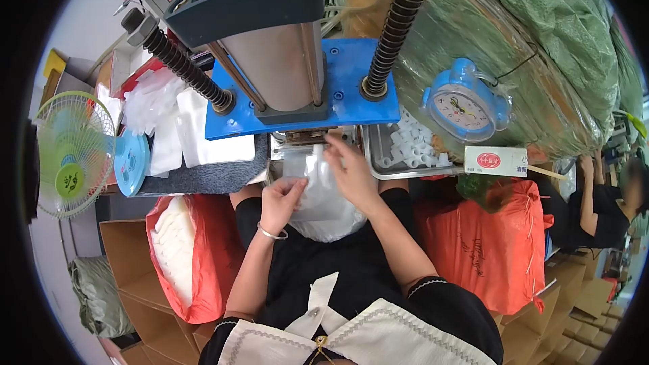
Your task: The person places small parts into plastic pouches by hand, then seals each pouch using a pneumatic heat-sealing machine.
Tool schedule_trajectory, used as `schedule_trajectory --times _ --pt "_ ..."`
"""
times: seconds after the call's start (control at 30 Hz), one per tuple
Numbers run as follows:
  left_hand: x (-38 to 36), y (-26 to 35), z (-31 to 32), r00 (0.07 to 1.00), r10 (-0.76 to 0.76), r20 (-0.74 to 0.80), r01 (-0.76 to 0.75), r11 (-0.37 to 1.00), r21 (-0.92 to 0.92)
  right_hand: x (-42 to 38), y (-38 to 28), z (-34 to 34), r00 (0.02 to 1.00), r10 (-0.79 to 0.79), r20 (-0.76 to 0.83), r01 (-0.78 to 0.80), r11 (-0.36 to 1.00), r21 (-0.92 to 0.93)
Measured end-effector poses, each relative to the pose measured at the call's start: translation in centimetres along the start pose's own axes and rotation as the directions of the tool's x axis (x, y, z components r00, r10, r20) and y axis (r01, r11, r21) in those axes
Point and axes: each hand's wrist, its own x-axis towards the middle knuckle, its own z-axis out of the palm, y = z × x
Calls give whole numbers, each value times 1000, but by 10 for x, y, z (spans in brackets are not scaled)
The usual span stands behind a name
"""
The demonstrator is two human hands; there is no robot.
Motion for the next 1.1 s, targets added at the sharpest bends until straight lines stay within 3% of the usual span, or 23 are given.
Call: schedule_trajectory --times 0.03,0.1,0.13,0.2,0.27,0.3,0.33,0.4,0.43,0.47,0.5,0.53,0.57,0.6,0.67,0.8,0.83,0.87,0.9,0.93,1.0,1.03,1.1 --pt "7 3 -2 1000 7 -10 -7 1000 -14 2 1 -8 1000 -1 0 1 1000 -1" --pt "31 4 -2 1000 -9 -18 7 998 -67 6 6 -34 948 -235 -213 96 854 -512" --pt "42 1 -2 1000 -21 -22 18 993 -116 9 -7 -49 970 -191 -148 47 750 -660" --pt "53 -6 0 1000 -17 -22 14 988 -154 6 -2 -71 987 142 81 -9 542 -840" --pt "52 -7 -2 998 54 -42 -52 997 62 3 19 -66 992 100 73 8 537 -844" --pt "60 -22 -12 965 256 -56 -218 901 375 6 29 -62 994 69 82 32 536 -843" --pt "46 19 -26 972 206 -109 -95 778 621 11 33 -59 995 60 86 40 540 -841" --pt "49 24 -52 737 535 -413 82 536 840 15 40 -53 968 -199 -155 40 727 -685" --pt "49 13 -60 736 538 -411 85 530 844 20 45 -54 966 -208 -155 48 730 -682" --pt "48 -8 -66 718 640 -273 14 378 926 21 48 -56 965 -207 -162 44 736 -676" --pt "43 -21 -70 688 716 -119 -51 211 976 22 43 -58 970 -86 -229 -39 869 -492" --pt "28 -25 -60 718 691 -85 -64 186 980 23 41 -60 963 45 -265 -122 951 -284" --pt "15 -27 -58 732 675 -97 -134 281 950 23 52 -62 955 128 -267 -164 980 -115" --pt "6 -25 -59 749 654 -106 -199 375 905 21 51 -62 953 134 -271 -170 979 -112" --pt "-7 -17 -73 791 584 -184 -184 513 838 13 38 -61 905 289 -314 -168 917 361" --pt "-37 48 -50 882 448 -144 -297 767 569 -12 1 -29 972 212 -100 -158 909 386" --pt "-39 56 -42 866 496 -67 -370 724 581 -11 -15 -22 971 216 -101 -162 909 385" --pt "-38 52 -37 877 478 -39 -392 762 516 -10 -32 -16 992 38 -123 -3 962 274" --pt "-35 44 -31 912 409 -28 -357 825 439 -8 -39 -13 982 -142 -124 161 975 156" --pt "-31 34 -26 941 338 -10 -312 879 361 -3 -38 -14 982 -136 -129 155 976 152" --pt "-24 18 -16 974 224 -24 -210 941 264 9 -37 -17 928 -353 120 371 901 -223" --pt "-21 11 -12 993 109 -37 -101 981 167 11 -33 -13 945 -291 150 317 928 -195" --pt "-15 4 -1 992 114 -56 -107 988 107 8 -20 6 971 -224 82 232 966 -115"
